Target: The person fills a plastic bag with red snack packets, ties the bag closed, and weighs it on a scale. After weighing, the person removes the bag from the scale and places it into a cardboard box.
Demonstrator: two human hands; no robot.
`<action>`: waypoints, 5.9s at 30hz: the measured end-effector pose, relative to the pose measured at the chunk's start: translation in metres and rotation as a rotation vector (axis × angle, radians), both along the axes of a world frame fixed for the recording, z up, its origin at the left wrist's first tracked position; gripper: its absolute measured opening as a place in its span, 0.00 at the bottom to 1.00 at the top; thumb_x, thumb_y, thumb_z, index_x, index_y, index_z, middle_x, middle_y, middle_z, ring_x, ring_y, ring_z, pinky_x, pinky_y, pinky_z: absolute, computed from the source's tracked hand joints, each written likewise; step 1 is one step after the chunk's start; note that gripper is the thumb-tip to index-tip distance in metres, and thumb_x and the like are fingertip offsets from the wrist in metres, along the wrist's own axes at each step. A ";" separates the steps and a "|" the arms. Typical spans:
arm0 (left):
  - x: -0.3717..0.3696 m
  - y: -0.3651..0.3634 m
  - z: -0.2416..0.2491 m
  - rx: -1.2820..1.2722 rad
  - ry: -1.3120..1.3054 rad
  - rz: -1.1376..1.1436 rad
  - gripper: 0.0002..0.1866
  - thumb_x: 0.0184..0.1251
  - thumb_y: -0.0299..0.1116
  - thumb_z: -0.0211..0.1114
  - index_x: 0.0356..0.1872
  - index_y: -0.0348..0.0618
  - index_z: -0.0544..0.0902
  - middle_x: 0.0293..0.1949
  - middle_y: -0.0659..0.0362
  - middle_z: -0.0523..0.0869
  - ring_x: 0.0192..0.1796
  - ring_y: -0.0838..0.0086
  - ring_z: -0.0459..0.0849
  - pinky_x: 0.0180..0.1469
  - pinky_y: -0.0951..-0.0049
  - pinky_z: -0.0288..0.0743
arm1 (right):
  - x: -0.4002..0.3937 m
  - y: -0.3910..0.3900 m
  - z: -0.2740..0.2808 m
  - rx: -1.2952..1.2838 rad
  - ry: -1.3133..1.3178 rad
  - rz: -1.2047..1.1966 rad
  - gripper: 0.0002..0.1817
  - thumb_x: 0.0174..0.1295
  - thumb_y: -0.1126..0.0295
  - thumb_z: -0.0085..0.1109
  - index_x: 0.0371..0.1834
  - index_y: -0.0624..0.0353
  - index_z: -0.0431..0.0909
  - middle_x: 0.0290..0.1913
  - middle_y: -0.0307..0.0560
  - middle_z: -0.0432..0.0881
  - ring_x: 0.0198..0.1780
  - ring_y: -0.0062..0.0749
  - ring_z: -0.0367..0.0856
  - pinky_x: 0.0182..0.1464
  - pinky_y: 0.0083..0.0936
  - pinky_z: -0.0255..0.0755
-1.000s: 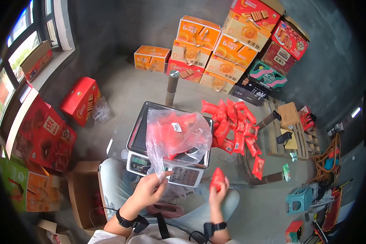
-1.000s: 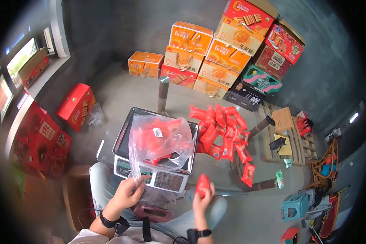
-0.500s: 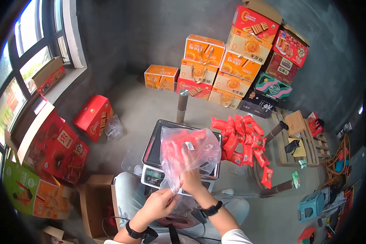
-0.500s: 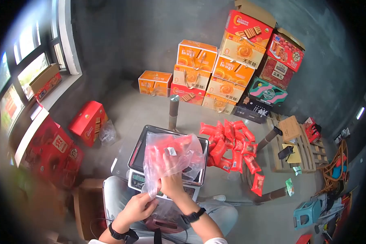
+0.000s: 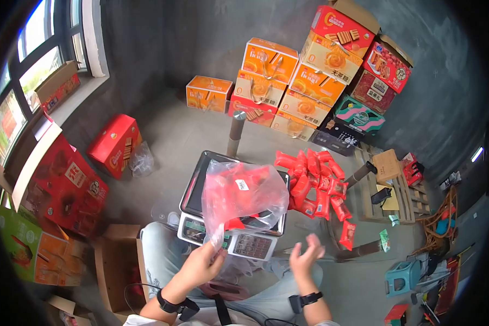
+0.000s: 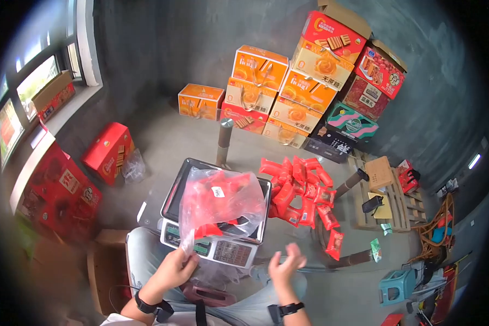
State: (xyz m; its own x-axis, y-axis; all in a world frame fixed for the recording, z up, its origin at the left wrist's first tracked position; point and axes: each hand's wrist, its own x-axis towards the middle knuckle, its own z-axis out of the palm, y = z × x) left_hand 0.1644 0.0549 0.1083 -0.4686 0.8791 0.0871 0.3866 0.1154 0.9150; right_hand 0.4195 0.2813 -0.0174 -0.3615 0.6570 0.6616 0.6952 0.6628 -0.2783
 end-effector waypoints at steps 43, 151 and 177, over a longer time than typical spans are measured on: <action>-0.009 -0.006 0.007 0.325 -0.137 -0.108 0.43 0.66 0.22 0.60 0.77 0.40 0.45 0.34 0.57 0.81 0.35 0.74 0.80 0.45 0.73 0.75 | -0.194 -0.013 0.101 -0.180 -0.178 0.521 0.52 0.53 0.51 0.68 0.74 0.69 0.51 0.65 0.69 0.67 0.67 0.61 0.65 0.68 0.54 0.55; 0.046 0.068 -0.019 0.358 0.497 0.352 0.08 0.59 0.19 0.61 0.40 0.37 0.79 0.29 0.51 0.78 0.32 0.56 0.76 0.36 0.62 0.68 | -0.109 -0.071 0.108 -0.672 0.343 0.799 0.09 0.59 0.77 0.57 0.43 0.62 0.76 0.31 0.50 0.83 0.30 0.44 0.81 0.38 0.35 0.73; 0.042 0.075 -0.012 0.119 0.125 0.365 0.06 0.72 0.29 0.58 0.40 0.37 0.79 0.20 0.51 0.82 0.22 0.71 0.84 0.26 0.72 0.74 | -0.103 -0.076 0.095 -0.329 0.328 0.798 0.12 0.56 0.77 0.66 0.43 0.59 0.77 0.38 0.48 0.83 0.35 0.40 0.82 0.38 0.31 0.75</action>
